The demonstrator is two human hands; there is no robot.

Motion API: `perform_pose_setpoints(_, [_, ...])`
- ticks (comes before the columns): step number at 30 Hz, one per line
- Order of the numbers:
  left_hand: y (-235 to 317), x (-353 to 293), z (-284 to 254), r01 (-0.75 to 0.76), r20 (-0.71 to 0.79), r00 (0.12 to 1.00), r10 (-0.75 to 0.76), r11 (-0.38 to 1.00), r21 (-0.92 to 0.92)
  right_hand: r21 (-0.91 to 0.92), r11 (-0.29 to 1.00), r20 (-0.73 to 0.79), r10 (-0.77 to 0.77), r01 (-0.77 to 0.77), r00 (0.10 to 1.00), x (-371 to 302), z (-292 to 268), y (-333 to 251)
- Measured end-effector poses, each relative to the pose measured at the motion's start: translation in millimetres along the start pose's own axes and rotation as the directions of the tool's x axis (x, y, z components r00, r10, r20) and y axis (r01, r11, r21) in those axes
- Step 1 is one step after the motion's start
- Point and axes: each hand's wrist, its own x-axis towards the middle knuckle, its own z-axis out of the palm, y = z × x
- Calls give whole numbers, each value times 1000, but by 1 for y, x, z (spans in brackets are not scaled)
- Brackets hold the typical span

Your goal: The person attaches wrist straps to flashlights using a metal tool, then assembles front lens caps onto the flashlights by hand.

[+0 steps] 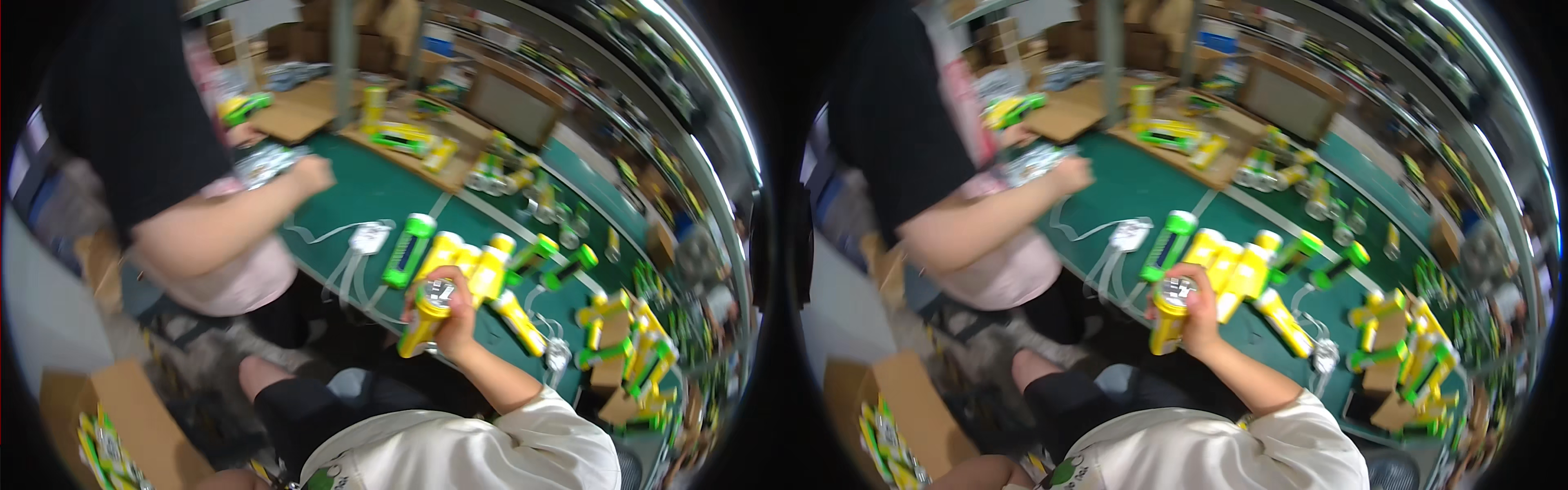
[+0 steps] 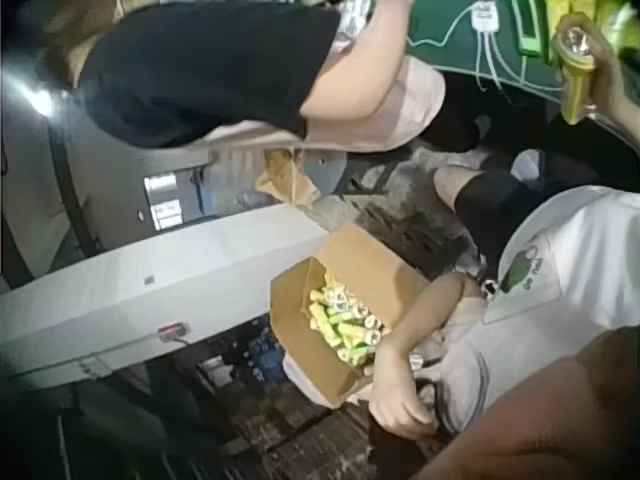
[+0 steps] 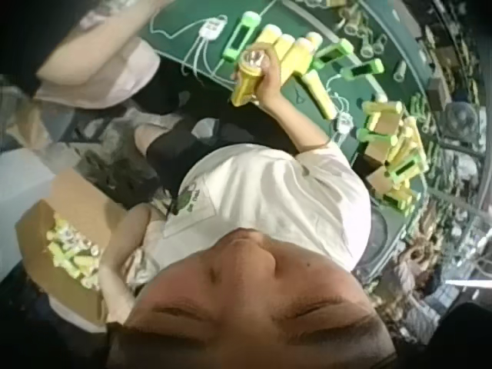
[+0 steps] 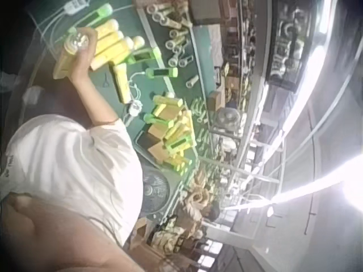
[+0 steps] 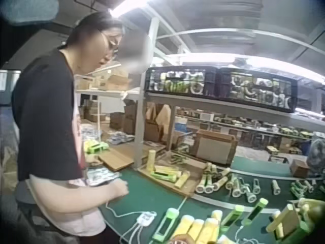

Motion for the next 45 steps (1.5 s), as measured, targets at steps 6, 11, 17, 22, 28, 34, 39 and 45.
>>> perform_pose_setpoints(6, [132,-54,74,-658,-298,705,643,750,61,-32,999,90,-26,29,996,-7,44,19])
perform_pose_setpoints(11, [138,-73,75,-684,-426,632,647,724,85,21,998,64,-67,66,996,-16,59,9])
perform_pose_setpoints(17, [-37,-27,7,302,-160,945,-284,948,104,64,983,108,-180,173,978,-39,51,-4])
perform_pose_setpoints(22, [-215,-44,4,736,-535,650,-539,622,267,-2,979,-10,-206,206,979,-68,0,-16])
perform_pose_setpoints(28, [-351,-19,37,643,-351,719,-599,382,664,-279,871,-115,-448,404,886,-95,-53,4])
perform_pose_setpoints(34, [-413,-24,46,749,-365,651,-666,484,453,-432,792,-183,-546,432,818,-89,-93,-2])
perform_pose_setpoints(39, [-434,-48,34,773,-338,629,-701,517,367,-532,732,-175,-587,426,790,-78,-113,-11])
perform_pose_setpoints(45, [-438,-39,23,792,-308,605,-734,518,322,-503,730,-125,-591,462,797,-75,-119,-4])
